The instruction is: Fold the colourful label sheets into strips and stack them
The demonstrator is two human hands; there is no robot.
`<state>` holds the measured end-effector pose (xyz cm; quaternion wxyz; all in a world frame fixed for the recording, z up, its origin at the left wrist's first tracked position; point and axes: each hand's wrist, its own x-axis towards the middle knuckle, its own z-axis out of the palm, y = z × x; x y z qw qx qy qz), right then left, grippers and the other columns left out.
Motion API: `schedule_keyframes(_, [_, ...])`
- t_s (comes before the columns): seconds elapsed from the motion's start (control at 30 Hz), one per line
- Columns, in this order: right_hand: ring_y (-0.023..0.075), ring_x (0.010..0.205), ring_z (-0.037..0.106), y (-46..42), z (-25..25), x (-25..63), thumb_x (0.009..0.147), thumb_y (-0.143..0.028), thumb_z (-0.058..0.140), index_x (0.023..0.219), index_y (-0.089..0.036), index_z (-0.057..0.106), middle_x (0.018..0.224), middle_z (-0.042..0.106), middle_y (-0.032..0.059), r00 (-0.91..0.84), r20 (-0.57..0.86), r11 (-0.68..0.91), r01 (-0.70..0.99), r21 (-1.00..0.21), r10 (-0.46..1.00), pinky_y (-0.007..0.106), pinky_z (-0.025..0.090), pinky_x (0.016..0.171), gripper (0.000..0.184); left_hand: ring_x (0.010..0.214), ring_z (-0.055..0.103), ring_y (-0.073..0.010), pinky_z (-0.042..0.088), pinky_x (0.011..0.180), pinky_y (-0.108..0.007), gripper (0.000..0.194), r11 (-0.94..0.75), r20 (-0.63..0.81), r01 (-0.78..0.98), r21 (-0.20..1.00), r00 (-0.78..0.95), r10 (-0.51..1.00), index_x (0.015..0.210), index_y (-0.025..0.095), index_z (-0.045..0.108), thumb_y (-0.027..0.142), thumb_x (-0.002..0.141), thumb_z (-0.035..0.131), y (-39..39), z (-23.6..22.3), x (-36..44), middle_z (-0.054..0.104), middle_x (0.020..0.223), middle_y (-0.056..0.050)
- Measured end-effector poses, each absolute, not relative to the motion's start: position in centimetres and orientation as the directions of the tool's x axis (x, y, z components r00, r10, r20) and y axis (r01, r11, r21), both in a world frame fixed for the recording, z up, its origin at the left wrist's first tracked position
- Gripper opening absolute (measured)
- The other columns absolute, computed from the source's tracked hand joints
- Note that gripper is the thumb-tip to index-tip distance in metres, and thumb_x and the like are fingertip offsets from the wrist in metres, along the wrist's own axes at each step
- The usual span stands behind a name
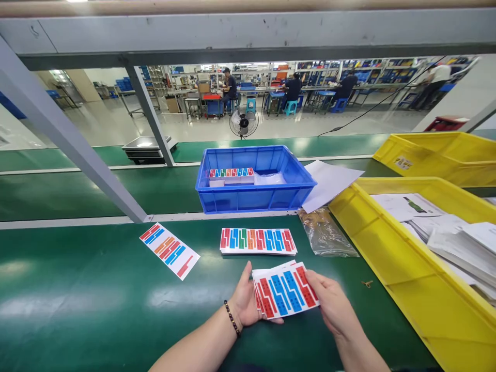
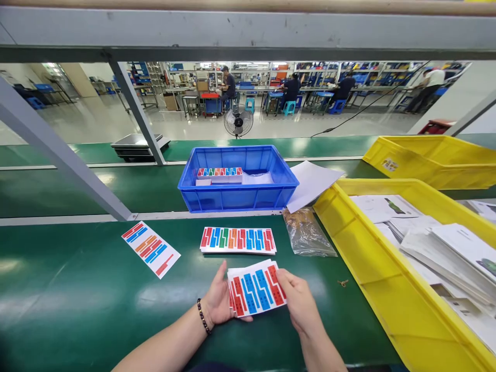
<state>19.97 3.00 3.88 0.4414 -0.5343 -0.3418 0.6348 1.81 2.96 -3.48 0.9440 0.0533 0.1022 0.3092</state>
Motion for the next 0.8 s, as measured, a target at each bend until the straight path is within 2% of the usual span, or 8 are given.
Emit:
schedule_keyframes(0.1, [0.0226,0.059,0.066,3.0,3.4,19.5,0.063,-0.05,0.068,0.074,-0.015,0.072,0.065,0.072,0.0061,-0.066,-0.345,-0.351,-0.14,-0.926,0.936,0.032,0.051,0.06,0.037,0.099,0.057,-0.035,0.05,0.063,-0.042,0.081,0.815,-0.12,-0.551,0.182,0.81,0.574,0.128,0.007,0.038,0.068,0.076,0.028,2.8,-3.8,1.9,0.058,0.114,-0.022])
schedule_keyframes(0.3, [0.0255,0.066,0.067,2.6,4.3,20.1,0.067,-0.05,0.065,0.083,-0.014,0.073,0.073,0.073,0.0098,-0.219,-0.383,-0.428,-0.218,-0.877,0.897,0.039,0.05,0.071,0.039,0.088,0.063,-0.03,0.052,0.055,-0.035,0.066,0.837,-0.232,-0.52,0.173,0.804,0.548,0.12,0.009,0.047,0.059,0.081,0.034,2.9,-4.4,2.3,0.065,0.101,-0.018])
schedule_keyframes(0.43, [0.0275,0.073,0.066,2.3,4.8,19.9,0.067,-0.048,0.065,0.083,-0.013,0.072,0.077,0.072,0.0116,-0.256,-0.403,-0.462,-0.242,-0.853,0.879,0.042,0.049,0.075,0.038,0.083,0.065,-0.0287,0.053,0.052,-0.034,0.063,0.834,-0.253,-0.517,0.194,0.795,0.551,0.117,0.008,0.05,0.057,0.081,0.035,2.8,-4.0,2.4,0.066,0.098,-0.017])
schedule_keyframes(0.53, [0.0259,0.073,0.066,2.4,4.9,19.8,0.068,-0.047,0.065,0.081,-0.014,0.072,0.078,0.072,0.0115,-0.286,-0.395,-0.461,-0.22,-0.86,0.873,0.04,0.049,0.075,0.037,0.082,0.065,-0.0292,0.052,0.051,-0.034,0.063,0.834,-0.259,-0.512,0.204,0.794,0.55,0.116,0.006,0.051,0.057,0.081,0.036,2.7,-3.8,2.4,0.066,0.096,-0.018])
schedule_keyframes(0.6, [0.0245,0.074,0.066,2.5,4.9,20.1,0.066,-0.048,0.066,0.074,-0.014,0.072,0.086,0.07,0.0117,-0.219,-0.352,-0.39,-0.167,-0.906,0.91,0.037,0.05,0.073,0.036,0.082,0.065,-0.0299,0.052,0.051,-0.034,0.064,0.833,-0.27,-0.513,0.207,0.788,0.553,0.117,0.007,0.05,0.057,0.08,0.037,2.8,-3.6,2.4,0.066,0.096,-0.019])
schedule_keyframes(0.7, [0.024,0.075,0.064,2.9,5.2,21.1,0.058,-0.055,0.067,0.057,-0.015,0.068,0.098,0.067,0.0117,0.031,-0.206,-0.208,0.049,-0.977,0.978,0.031,0.051,0.065,0.04,0.081,0.065,-0.0301,0.052,0.049,-0.034,0.063,0.83,-0.298,-0.518,0.207,0.774,0.558,0.118,0.008,0.049,0.057,0.079,0.038,2.8,-3.3,2.4,0.067,0.095,-0.018])
schedule_keyframes(0.8, [0.0245,0.077,0.063,3.4,6.0,22.8,0.055,-0.059,0.066,0.054,-0.016,0.067,0.098,0.067,0.0114,0.186,-0.056,-0.098,0.225,-0.97,0.981,0.027,0.052,0.06,0.043,0.08,0.065,-0.0294,0.052,0.049,-0.035,0.061,0.821,-0.291,-0.536,0.196,0.768,0.571,0.116,0.009,0.05,0.056,0.079,0.039,2.9,-3.1,2.4,0.067,0.095,-0.017])
